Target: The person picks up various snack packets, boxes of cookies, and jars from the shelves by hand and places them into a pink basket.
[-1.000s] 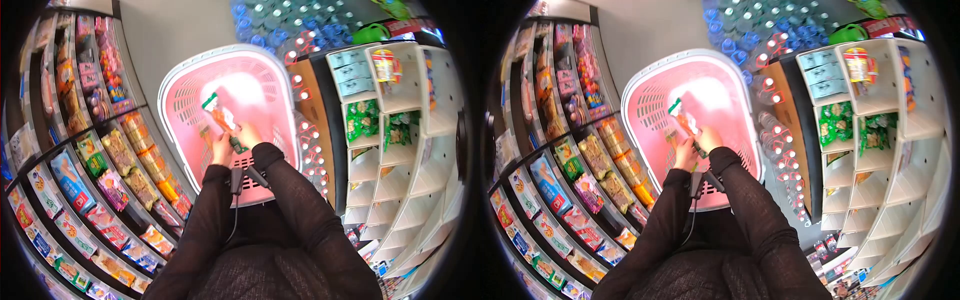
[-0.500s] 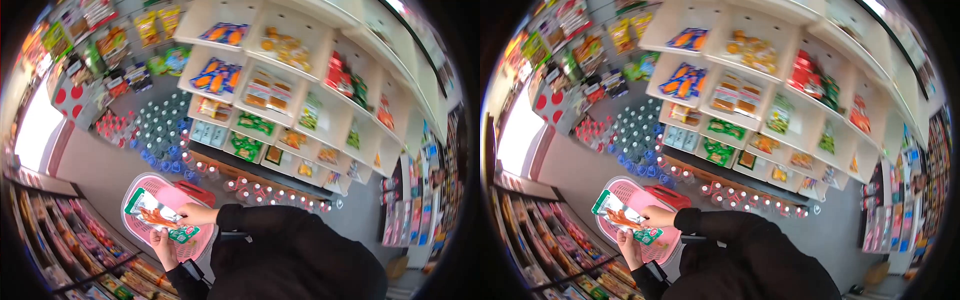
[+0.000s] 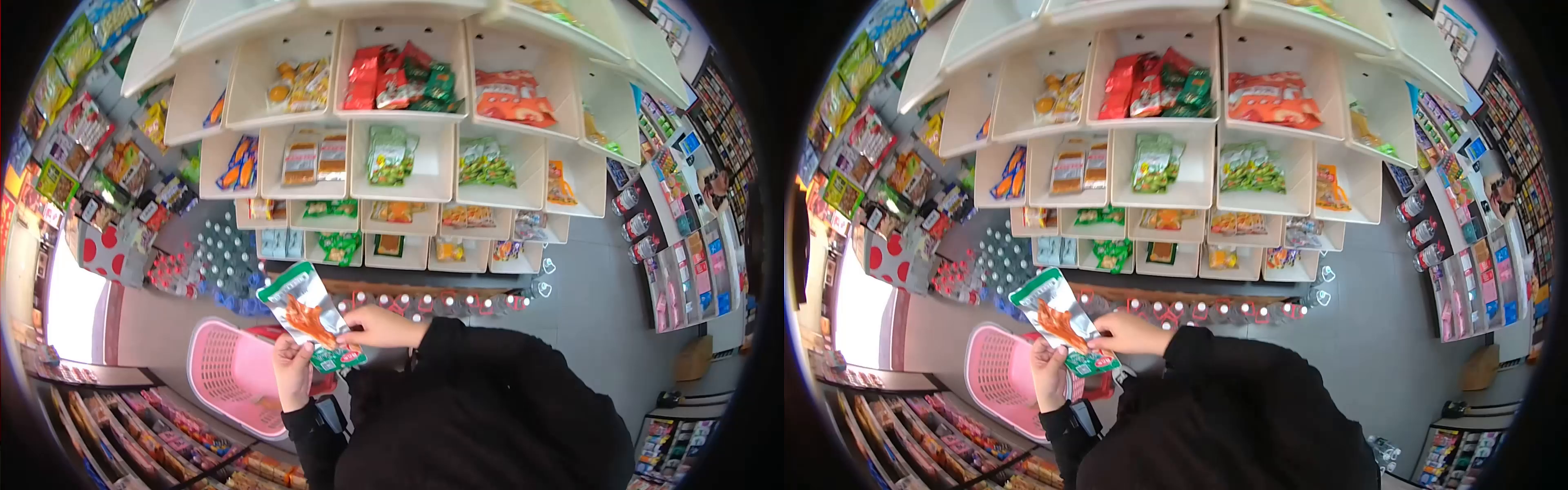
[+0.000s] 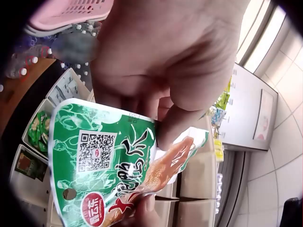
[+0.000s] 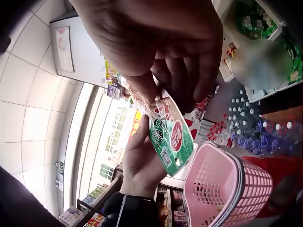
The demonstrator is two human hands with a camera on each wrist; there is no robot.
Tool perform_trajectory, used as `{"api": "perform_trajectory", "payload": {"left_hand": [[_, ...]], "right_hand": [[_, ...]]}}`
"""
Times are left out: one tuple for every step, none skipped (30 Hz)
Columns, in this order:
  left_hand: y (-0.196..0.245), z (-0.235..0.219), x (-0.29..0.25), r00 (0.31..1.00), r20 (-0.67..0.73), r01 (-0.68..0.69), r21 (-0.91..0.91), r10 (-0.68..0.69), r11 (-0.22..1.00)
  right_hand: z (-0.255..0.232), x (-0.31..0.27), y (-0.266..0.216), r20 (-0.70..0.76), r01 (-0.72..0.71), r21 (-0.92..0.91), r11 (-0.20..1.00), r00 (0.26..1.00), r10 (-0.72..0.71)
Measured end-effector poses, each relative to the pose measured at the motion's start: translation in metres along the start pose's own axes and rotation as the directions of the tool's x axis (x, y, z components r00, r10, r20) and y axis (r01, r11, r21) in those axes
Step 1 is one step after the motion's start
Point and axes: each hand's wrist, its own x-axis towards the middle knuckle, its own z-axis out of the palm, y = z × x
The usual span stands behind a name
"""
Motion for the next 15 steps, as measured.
{"api": "perform_trajectory", "payload": {"left_hand": [[0.0, 0.01, 0.003, 0.999, 0.038, 0.009, 0.026, -0.01, 1.0], [0.0, 0.021, 0.006, 0.997, 0.073, 0.017, 0.045, -0.02, 0.999], [0.0, 0.032, 0.01, 0.994, 0.107, 0.027, 0.065, -0.034, 0.998], [0.0, 0.042, 0.014, 0.993, 0.117, 0.013, 0.068, -0.021, 0.998], [0.0, 0.051, 0.018, 0.985, 0.16, 0.047, 0.074, -0.059, 0.996], [-0.001, 0.06, 0.021, 0.974, 0.203, 0.082, 0.083, -0.097, 0.993], [0.0, 0.069, 0.025, 0.973, 0.211, 0.074, 0.086, -0.09, 0.994], [0.001, 0.076, 0.027, 0.964, 0.243, 0.08, 0.127, -0.109, 0.989], [0.001, 0.083, 0.03, 0.953, 0.274, 0.087, 0.167, -0.131, 0.982], [0.001, 0.088, 0.034, 0.947, 0.289, 0.089, 0.187, -0.142, 0.978], [0.002, 0.095, 0.037, 0.942, 0.303, 0.089, 0.187, -0.144, 0.978], [0.005, 0.104, 0.039, 0.934, 0.326, 0.08, 0.216, -0.149, 0.973], [0.005, 0.111, 0.041, 0.926, 0.346, 0.068, 0.242, -0.152, 0.968], [0.003, 0.114, 0.045, 0.915, 0.376, 0.065, 0.226, -0.148, 0.972], [0.003, 0.117, 0.047, 0.911, 0.387, 0.059, 0.222, -0.143, 0.973]], "right_hand": [[-0.01, -0.01, -0.004, 0.004, -0.009, 0.071, 0.997, 1.0, 0.009], [-0.022, -0.02, -0.011, -0.008, 0.019, 0.06, 0.998, 1.0, -0.019], [-0.032, -0.028, -0.014, -0.007, 0.019, 0.077, 0.997, 1.0, -0.018], [-0.04, -0.036, -0.011, -0.003, 0.029, 0.009, 1.0, 1.0, -0.029], [-0.047, -0.043, -0.007, 0.003, 0.035, -0.056, 0.998, 0.999, -0.035], [-0.051, -0.052, -0.006, -0.038, 0.061, -0.006, 0.998, 0.997, -0.061], [-0.057, -0.058, -0.009, -0.044, 0.069, -0.012, 0.998, 0.997, -0.07], [-0.062, -0.065, -0.016, -0.124, 0.11, 0.021, 0.994, 0.987, -0.107], [-0.067, -0.072, -0.019, -0.204, 0.152, 0.05, 0.987, 0.969, -0.139], [-0.072, -0.076, -0.015, -0.187, 0.101, 0.062, 0.993, 0.978, -0.087], [-0.075, -0.081, -0.014, -0.201, 0.1, 0.055, 0.993, 0.976, -0.087], [-0.079, -0.084, -0.014, -0.228, 0.123, 0.075, 0.99, 0.968, -0.103], [-0.083, -0.088, -0.016, -0.252, 0.146, 0.093, 0.985, 0.96, -0.119], [-0.089, -0.091, -0.022, -0.253, 0.139, 0.09, 0.986, 0.961, -0.112], [-0.093, -0.094, -0.022, -0.259, 0.14, 0.079, 0.987, 0.959, -0.116]]}}
